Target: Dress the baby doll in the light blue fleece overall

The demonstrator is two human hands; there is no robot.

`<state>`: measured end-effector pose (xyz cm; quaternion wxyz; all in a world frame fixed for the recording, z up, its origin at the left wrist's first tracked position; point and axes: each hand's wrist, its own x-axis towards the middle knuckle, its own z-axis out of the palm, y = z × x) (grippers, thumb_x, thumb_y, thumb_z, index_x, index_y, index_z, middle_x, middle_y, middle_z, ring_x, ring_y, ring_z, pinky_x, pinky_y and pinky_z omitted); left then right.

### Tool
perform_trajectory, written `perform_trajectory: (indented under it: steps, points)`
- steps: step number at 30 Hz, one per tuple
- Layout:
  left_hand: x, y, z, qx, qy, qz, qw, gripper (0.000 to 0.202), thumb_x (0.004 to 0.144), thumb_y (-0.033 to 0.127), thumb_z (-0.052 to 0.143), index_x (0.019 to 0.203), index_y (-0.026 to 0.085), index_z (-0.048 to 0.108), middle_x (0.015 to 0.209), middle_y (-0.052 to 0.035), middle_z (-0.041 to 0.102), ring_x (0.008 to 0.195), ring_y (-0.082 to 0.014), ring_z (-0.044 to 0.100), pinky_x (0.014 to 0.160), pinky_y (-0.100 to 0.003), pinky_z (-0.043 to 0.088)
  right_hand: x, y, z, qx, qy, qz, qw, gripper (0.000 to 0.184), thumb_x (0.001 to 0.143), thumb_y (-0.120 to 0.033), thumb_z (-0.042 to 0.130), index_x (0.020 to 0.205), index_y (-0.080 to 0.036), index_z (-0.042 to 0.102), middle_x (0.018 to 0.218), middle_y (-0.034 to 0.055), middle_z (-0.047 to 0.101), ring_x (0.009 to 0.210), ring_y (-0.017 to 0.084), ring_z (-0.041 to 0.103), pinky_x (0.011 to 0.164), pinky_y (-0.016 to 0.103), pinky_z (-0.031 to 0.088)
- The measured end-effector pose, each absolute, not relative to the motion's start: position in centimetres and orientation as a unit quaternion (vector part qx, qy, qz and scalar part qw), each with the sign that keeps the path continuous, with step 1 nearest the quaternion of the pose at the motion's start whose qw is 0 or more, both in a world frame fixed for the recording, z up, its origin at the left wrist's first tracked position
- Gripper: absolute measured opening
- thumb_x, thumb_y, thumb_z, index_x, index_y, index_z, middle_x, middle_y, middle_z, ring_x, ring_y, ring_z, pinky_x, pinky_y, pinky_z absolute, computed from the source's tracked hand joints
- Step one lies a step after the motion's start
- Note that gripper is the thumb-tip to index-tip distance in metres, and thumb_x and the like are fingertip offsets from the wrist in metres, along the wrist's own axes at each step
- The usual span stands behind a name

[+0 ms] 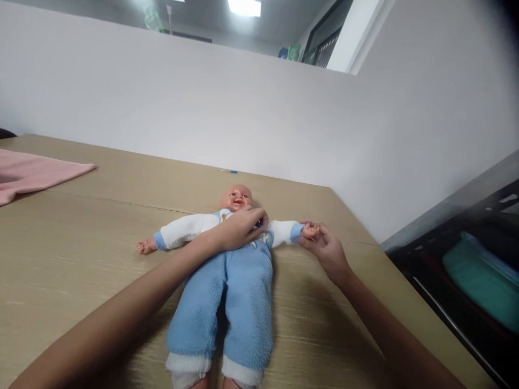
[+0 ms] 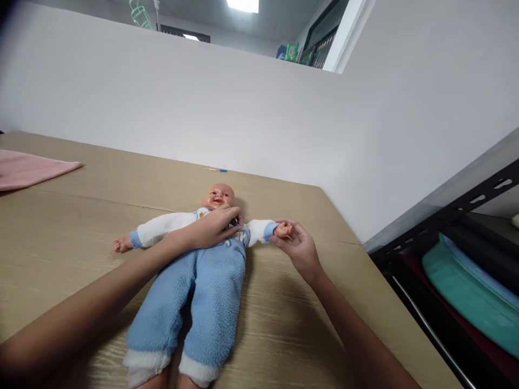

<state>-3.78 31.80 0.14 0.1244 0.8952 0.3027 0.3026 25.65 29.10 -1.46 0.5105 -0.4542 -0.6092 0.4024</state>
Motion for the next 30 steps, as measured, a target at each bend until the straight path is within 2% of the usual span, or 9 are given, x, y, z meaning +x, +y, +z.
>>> perform_trajectory:
  steps: [5,8,10,12,16,19,22,24,30]
  points:
    - [-4.2,30.1,1.1,0.896,0.238,0.356,0.115,0.024,0.115,0.041,0.046,0.115,0.021,0.060,0.114,-0.0118,0.072,0.106,-0.0264,0.064,0.097,-0.040,0.048,20.7,30.9,-1.0,-0.410,-0.644,0.393,0.512,0.054,0.072,-0.048,0.096,0.114,-0.026,0.072,0.117,0.0068,0.075,0.102,0.025,0.071,0.097,0.040,0.060]
    - [-4.6,29.4,1.4,0.899,0.223,0.366,0.089,0.025,0.115,0.039,0.044,0.117,0.023,0.063,0.117,-0.0125,0.073,0.110,-0.0281,0.063,0.102,-0.043,0.047,18.7,29.9,-0.9,-0.378,-0.740,0.330,0.448,0.032,0.087,-0.043,0.083,0.112,-0.025,0.075,0.109,0.0061,0.071,0.097,0.024,0.067,0.092,0.040,0.058]
    - [-4.8,29.4,1.5,0.881,0.223,0.399,0.124,0.023,0.114,0.039,0.048,0.115,0.023,0.064,0.113,-0.0112,0.073,0.108,-0.0269,0.064,0.102,-0.043,0.049,18.1,28.7,-0.8,-0.356,-0.784,0.280,0.424,0.020,0.097,-0.041,0.069,0.108,-0.025,0.075,0.111,0.0081,0.068,0.103,0.026,0.065,0.095,0.042,0.056]
    - [-4.9,29.7,1.5,0.845,0.225,0.440,0.203,0.020,0.111,0.041,0.056,0.111,0.022,0.064,0.109,-0.0089,0.073,0.103,-0.0243,0.066,0.099,-0.039,0.051,17.9,27.4,-0.8,-0.350,-0.798,0.251,0.420,0.024,0.103,-0.041,0.058,0.107,-0.025,0.075,0.116,0.0101,0.067,0.113,0.029,0.063,0.103,0.045,0.053]
    - [-4.7,30.9,1.0,0.792,0.232,0.456,0.335,0.022,0.105,0.041,0.067,0.107,0.020,0.065,0.104,-0.0060,0.073,0.100,-0.0221,0.068,0.093,-0.035,0.053,17.9,26.1,-1.4,-0.373,-0.772,0.285,0.428,0.027,0.105,-0.047,0.058,0.105,-0.027,0.076,0.115,0.0094,0.068,0.118,0.030,0.063,0.114,0.048,0.049]
    - [-4.3,31.4,0.3,0.809,0.261,0.421,0.316,0.024,0.105,0.043,0.064,0.107,0.019,0.065,0.103,-0.0056,0.073,0.097,-0.0216,0.067,0.089,-0.034,0.051,17.9,26.3,-2.5,-0.406,-0.661,0.420,0.471,0.028,0.104,-0.052,0.058,0.098,-0.027,0.068,0.104,0.0070,0.068,0.106,0.028,0.065,0.108,0.045,0.053]
    - [-4.0,31.5,-0.2,0.833,0.310,0.370,0.269,0.025,0.106,0.044,0.059,0.104,0.019,0.065,0.097,-0.0041,0.071,0.088,-0.0203,0.064,0.080,-0.034,0.047,17.8,26.8,-3.7,-0.436,-0.561,0.498,0.498,0.032,0.100,-0.057,0.056,0.091,-0.027,0.057,0.088,0.0050,0.064,0.089,0.027,0.064,0.091,0.043,0.059]
    - [-3.9,31.6,-0.4,0.829,0.332,0.355,0.276,0.024,0.104,0.043,0.061,0.104,0.019,0.064,0.097,-0.0036,0.070,0.088,-0.0204,0.063,0.080,-0.034,0.046,17.7,26.9,-4.3,-0.457,-0.554,0.487,0.496,0.035,0.097,-0.060,0.057,0.088,-0.027,0.055,0.084,0.0039,0.061,0.083,0.026,0.062,0.085,0.042,0.060]
    - [-4.2,32.1,-0.7,0.813,0.341,0.344,0.323,0.026,0.104,0.045,0.060,0.110,0.020,0.064,0.090,0.0000,0.063,0.081,-0.0187,0.055,0.075,-0.033,0.043,17.1,26.6,-5.9,-0.510,-0.562,0.403,0.512,0.041,0.095,-0.068,0.061,0.095,-0.027,0.056,0.095,0.0037,0.067,0.097,0.026,0.065,0.094,0.040,0.058]
